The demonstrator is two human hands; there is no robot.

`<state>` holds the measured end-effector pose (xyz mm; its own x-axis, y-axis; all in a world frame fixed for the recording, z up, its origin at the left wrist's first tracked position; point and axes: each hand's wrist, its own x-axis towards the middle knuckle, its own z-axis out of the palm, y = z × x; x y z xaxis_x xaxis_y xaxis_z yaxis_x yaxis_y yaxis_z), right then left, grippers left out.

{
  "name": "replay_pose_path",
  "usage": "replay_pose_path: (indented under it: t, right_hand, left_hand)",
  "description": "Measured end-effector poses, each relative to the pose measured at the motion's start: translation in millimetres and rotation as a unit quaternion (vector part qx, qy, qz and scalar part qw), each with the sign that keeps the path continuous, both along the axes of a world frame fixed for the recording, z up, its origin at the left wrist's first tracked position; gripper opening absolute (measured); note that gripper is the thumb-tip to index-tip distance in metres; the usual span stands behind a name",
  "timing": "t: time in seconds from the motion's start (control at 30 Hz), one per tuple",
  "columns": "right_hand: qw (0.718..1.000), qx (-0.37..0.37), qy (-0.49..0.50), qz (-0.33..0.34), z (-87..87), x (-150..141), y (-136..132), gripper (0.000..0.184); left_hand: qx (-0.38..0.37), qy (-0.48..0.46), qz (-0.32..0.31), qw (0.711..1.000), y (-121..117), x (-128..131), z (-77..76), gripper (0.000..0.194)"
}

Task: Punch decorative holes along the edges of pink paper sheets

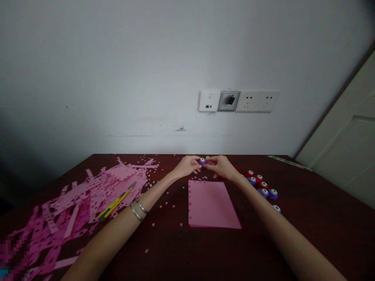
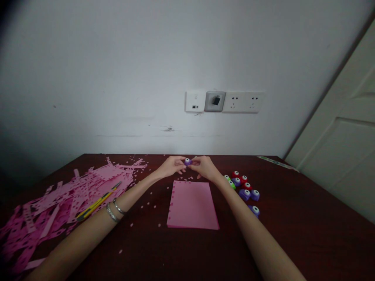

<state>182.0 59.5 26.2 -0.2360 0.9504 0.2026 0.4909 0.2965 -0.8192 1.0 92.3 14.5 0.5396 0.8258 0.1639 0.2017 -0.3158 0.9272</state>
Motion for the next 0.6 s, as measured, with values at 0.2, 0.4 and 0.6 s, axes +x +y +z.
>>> replay_pose_path:
  t: [0.2, 0.4, 0.6]
  right_hand:
    - [0.995, -0.064, -0.005, 0.071, -12.7, 4, 2, 0.031]
    - [0.985, -0.061, -0.121, 0.110, -12.9, 9, 2, 0.023]
    - [0.968, -0.032, -0.211, 0.134, -12.7, 11, 4, 0.010]
  left_hand:
    - [0.113, 0.114, -0.048, 0.986, 13, -18, -10.5, 0.032]
    - [0.214, 0.196, -0.062, 0.955, 9, -14, -15.5, 0.028]
    - [0.258, 0.225, -0.079, 0.936, 3, -5, -19.0, 0.023]
